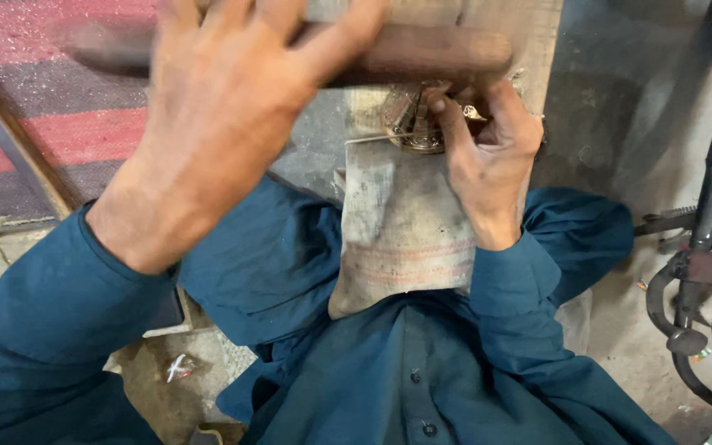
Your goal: The person sits cross-legged on the floor holding a small brass bell against a cushioned board, and uses a punch and a wooden mallet to repeatedly strike and emboss decorative patterns into the bell's surface, repositioning the bell and punch between strikes.
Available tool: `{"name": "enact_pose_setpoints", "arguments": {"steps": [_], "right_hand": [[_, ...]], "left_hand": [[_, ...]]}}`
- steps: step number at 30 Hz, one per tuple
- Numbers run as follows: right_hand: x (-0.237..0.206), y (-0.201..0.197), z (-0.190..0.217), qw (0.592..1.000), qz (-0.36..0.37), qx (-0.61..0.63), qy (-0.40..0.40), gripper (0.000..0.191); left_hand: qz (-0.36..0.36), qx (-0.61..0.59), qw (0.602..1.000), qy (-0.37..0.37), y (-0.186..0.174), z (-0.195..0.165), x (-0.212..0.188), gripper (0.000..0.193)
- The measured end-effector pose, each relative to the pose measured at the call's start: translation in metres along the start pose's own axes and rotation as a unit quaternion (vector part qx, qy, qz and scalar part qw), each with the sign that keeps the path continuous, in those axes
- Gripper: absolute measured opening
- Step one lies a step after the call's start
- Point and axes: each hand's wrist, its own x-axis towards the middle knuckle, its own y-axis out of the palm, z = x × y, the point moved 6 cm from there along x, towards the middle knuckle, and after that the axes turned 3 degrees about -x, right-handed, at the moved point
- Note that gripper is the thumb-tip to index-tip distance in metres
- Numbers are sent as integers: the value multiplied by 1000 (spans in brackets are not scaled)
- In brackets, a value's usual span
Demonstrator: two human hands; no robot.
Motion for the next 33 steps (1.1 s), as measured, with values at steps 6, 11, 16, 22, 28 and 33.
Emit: {"name": "enact_pose_setpoints", "arguments": {"steps": [6, 11, 16, 22, 28, 33], "right_hand": [[0, -1, -4, 1000, 21, 17, -13, 26], [11, -9, -18, 993, 37, 110, 9, 28], [12, -13, -23, 993, 83, 86, 3, 24], [11, -11, -21, 995, 61, 81, -13, 21], [10, -12, -18, 997, 49, 56, 5, 26], [10, -11, -11, 998, 56, 35, -22, 20]], "left_hand": [[22, -109, 993, -36, -1, 5, 3, 63], [44, 10, 998, -46, -8, 2, -2, 71], [133, -175, 964, -151, 12, 10, -12, 84], [81, -149, 981, -93, 17, 4, -5, 78], [44, -214, 973, -76, 7, 1, 12, 75], [75, 4, 997, -8, -1, -9, 17, 82]]}}
